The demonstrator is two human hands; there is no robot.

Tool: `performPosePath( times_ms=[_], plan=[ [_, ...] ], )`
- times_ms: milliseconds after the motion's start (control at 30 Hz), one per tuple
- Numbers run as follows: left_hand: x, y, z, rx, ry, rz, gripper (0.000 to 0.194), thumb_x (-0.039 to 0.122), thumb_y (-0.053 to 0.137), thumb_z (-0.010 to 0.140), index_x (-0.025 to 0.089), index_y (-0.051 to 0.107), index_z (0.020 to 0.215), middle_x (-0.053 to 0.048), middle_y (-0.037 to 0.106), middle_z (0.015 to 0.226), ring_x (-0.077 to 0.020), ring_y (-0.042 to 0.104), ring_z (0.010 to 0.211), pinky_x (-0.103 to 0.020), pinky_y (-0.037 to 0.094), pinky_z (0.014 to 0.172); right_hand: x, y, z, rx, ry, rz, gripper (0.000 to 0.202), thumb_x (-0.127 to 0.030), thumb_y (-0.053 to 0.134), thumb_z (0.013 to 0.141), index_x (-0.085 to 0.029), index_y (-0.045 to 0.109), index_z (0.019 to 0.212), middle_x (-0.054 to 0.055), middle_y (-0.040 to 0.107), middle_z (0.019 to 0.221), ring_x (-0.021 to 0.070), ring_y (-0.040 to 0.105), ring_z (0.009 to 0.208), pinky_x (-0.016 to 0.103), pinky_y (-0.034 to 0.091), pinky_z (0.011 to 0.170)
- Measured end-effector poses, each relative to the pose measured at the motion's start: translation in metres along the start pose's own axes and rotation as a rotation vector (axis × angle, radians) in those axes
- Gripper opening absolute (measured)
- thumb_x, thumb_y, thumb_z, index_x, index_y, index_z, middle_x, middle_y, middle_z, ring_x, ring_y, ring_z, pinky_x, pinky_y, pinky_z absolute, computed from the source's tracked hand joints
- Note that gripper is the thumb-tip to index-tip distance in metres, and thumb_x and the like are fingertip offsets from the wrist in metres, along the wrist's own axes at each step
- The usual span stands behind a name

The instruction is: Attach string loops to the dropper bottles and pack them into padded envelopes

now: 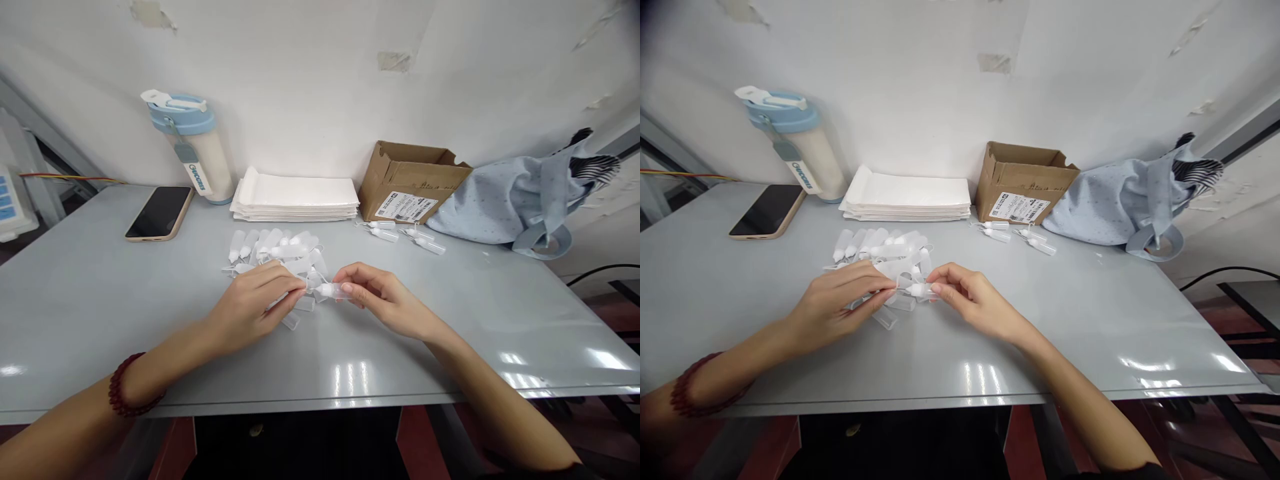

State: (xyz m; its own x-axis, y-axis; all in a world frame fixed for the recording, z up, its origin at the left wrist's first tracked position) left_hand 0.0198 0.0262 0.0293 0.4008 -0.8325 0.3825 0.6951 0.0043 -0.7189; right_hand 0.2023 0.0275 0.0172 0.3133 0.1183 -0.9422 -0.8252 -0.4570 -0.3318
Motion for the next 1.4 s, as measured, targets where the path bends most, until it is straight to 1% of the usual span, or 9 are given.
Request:
performPosePath(
  times_ms=[233,400,567,733,900,1167,1400],
  plan=[
    [-0.001,0.002,-0.002,-0.001,0.019,0.054,0.011,0.012,0.051,0.088,0.018,0.059,0.091,-0.002,0.063,0.076,-0.0136,0.054,0.07,-0.026,0.045,0.064,-0.003,0.001,-0.001,0.011,-0.01,-0.103,0.019,-0.03,0.044,0.094,-0.018,0.058,0.099,0.001,0.06,0.081,0.0111,0.05,0.067,0.024,0.037,0.06],
    [-0.001,0.005,-0.002,-0.02,0.036,0.09,0.011,0.011,0.051,0.088,0.018,0.058,0.09,-0.003,0.064,0.076,-0.0142,0.054,0.07,-0.026,0.045,0.064,-0.006,0.002,-0.001,0.047,-0.067,-0.228,0.019,-0.027,0.043,0.095,-0.019,0.06,0.098,0.001,0.062,0.081,0.0116,0.052,0.068,0.024,0.039,0.061],
    [0.0,0.006,-0.003,-0.03,0.051,0.135,0.012,0.012,0.048,0.088,0.017,0.059,0.089,-0.003,0.064,0.075,-0.0142,0.055,0.069,-0.026,0.046,0.065,-0.008,0.005,0.0,0.089,-0.118,-0.31,0.019,-0.025,0.043,0.094,-0.02,0.061,0.098,0.002,0.065,0.086,0.0137,0.058,0.073,0.025,0.042,0.065],
    [0.001,0.007,-0.004,-0.029,0.074,0.153,0.01,0.01,0.051,0.086,0.015,0.058,0.089,-0.004,0.064,0.075,-0.0147,0.053,0.069,-0.027,0.045,0.064,-0.007,0.008,0.0,0.112,-0.151,-0.33,0.019,-0.024,0.042,0.094,-0.019,0.06,0.1,0.003,0.067,0.087,0.0149,0.06,0.076,0.026,0.044,0.068],
    [0.002,0.008,-0.004,-0.017,0.09,0.173,0.011,0.011,0.049,0.087,0.016,0.058,0.089,-0.004,0.065,0.075,-0.0151,0.055,0.069,-0.027,0.047,0.065,-0.006,0.009,0.0,0.125,-0.171,-0.328,0.019,-0.025,0.042,0.094,-0.019,0.059,0.1,0.003,0.067,0.087,0.0152,0.061,0.076,0.026,0.045,0.069],
    [0.003,0.009,-0.005,-0.011,0.104,0.195,0.012,0.011,0.047,0.088,0.015,0.058,0.089,-0.005,0.064,0.075,-0.015,0.054,0.07,-0.028,0.047,0.066,-0.004,0.012,0.001,0.131,-0.16,-0.317,0.021,-0.025,0.041,0.094,-0.019,0.059,0.101,0.003,0.065,0.082,0.0147,0.06,0.073,0.026,0.045,0.068],
    [0.004,0.007,-0.005,0.001,0.099,0.166,0.009,0.008,0.053,0.085,0.014,0.058,0.089,-0.004,0.064,0.075,-0.015,0.054,0.07,-0.028,0.046,0.065,-0.003,0.013,0.001,0.126,-0.138,-0.253,0.021,-0.025,0.041,0.095,-0.018,0.059,0.102,0.003,0.064,0.082,0.0144,0.059,0.074,0.026,0.045,0.069]
  ],
)
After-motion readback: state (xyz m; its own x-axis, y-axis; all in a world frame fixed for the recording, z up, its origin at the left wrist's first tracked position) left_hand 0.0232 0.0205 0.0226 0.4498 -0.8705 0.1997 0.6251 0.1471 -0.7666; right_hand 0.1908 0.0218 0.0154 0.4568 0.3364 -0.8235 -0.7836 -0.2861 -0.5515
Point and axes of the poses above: each hand's wrist, its own z-axis towards the middle knuckle, its own y-axis out of the palm, x = y × z, the point moved 5 cm from there along z, towards the middle knuckle
